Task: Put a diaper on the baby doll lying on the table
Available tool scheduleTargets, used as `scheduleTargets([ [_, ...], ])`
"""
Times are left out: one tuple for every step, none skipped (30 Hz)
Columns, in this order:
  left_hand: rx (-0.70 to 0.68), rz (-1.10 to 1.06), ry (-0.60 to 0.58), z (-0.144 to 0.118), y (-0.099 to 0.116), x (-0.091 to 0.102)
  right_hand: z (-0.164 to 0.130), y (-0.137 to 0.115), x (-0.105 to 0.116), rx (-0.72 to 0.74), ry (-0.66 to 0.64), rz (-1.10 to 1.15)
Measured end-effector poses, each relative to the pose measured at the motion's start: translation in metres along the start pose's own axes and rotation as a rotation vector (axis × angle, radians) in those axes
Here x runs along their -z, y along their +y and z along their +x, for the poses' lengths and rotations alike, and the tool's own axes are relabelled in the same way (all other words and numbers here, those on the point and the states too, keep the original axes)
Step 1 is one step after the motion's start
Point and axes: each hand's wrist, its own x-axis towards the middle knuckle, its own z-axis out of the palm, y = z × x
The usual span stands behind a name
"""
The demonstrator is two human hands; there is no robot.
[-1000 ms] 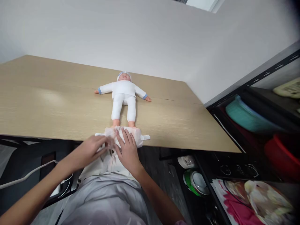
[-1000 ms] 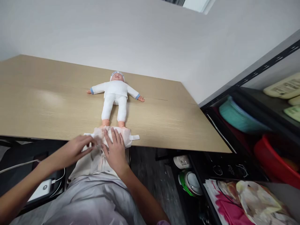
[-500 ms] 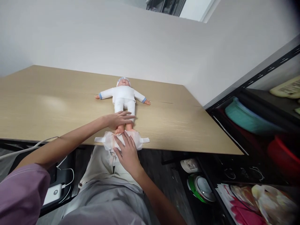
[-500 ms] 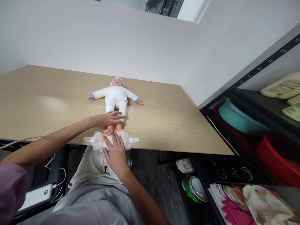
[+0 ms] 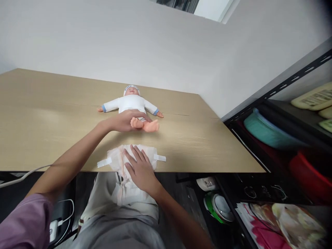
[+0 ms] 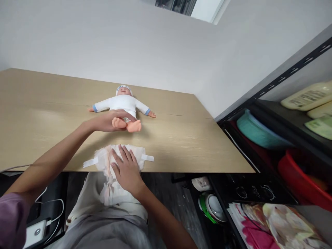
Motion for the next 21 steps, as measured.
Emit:
scheduleTargets([
  [0.039,-0.035,0.032,0.004,0.002,0.009,0.006,0.003,0.000,0.000,-0.017,0.002],
  [0.066,-0.062,0.059,0.007,0.003,0.017,0.013,0.007,0.000,-0.002,-0.034,0.006],
  [0.079,-0.081,0.081,0.011,0.003,0.025,0.020,0.010,0.000,-0.005,-0.051,0.011],
  [0.083,-0.094,0.095,0.014,0.004,0.032,0.028,0.014,0.000,-0.007,-0.066,0.016],
  [0.085,-0.099,0.104,0.017,0.004,0.038,0.036,0.017,0.000,-0.009,-0.075,0.020],
  [0.083,-0.099,0.113,0.020,0.004,0.043,0.044,0.020,-0.001,-0.012,-0.080,0.020],
  [0.076,-0.100,0.125,0.022,0.003,0.048,0.053,0.024,-0.001,-0.015,-0.080,0.018],
  [0.069,-0.099,0.141,0.024,0.002,0.052,0.063,0.028,-0.002,-0.020,-0.077,0.013],
  [0.062,-0.096,0.163,0.025,0.001,0.055,0.074,0.032,-0.004,-0.026,-0.071,0.005],
  [0.056,-0.092,0.185,0.026,-0.001,0.056,0.086,0.037,-0.005,-0.032,-0.063,-0.006],
  [0.049,-0.091,0.207,0.026,-0.004,0.057,0.098,0.042,-0.007,-0.036,-0.052,-0.021],
  [0.043,-0.096,0.222,0.027,-0.007,0.057,0.112,0.049,-0.008,-0.036,-0.038,-0.040],
  [0.035,-0.105,0.226,0.028,-0.010,0.057,0.126,0.056,-0.010,-0.032,-0.025,-0.061],
  [0.019,-0.117,0.226,0.029,-0.012,0.056,0.141,0.064,-0.012,-0.027,-0.013,-0.083],
  [0.001,-0.132,0.223,0.029,-0.015,0.056,0.157,0.072,-0.014,-0.019,-0.004,-0.104],
  [-0.017,-0.150,0.220,0.030,-0.017,0.056,0.173,0.080,-0.016,-0.010,0.004,-0.119],
  [-0.030,-0.167,0.220,0.030,-0.018,0.056,0.188,0.088,-0.017,-0.005,0.012,-0.126],
  [-0.035,-0.182,0.226,0.030,-0.019,0.057,0.203,0.095,-0.018,0.002,0.024,-0.120],
  [-0.038,-0.196,0.237,0.029,-0.020,0.057,0.217,0.101,-0.018,0.007,0.041,-0.101],
  [-0.038,-0.207,0.247,0.029,-0.019,0.058,0.231,0.106,-0.018,0.015,0.059,-0.075],
  [-0.044,-0.216,0.252,0.029,-0.019,0.059,0.243,0.110,-0.018,0.030,0.082,-0.044],
])
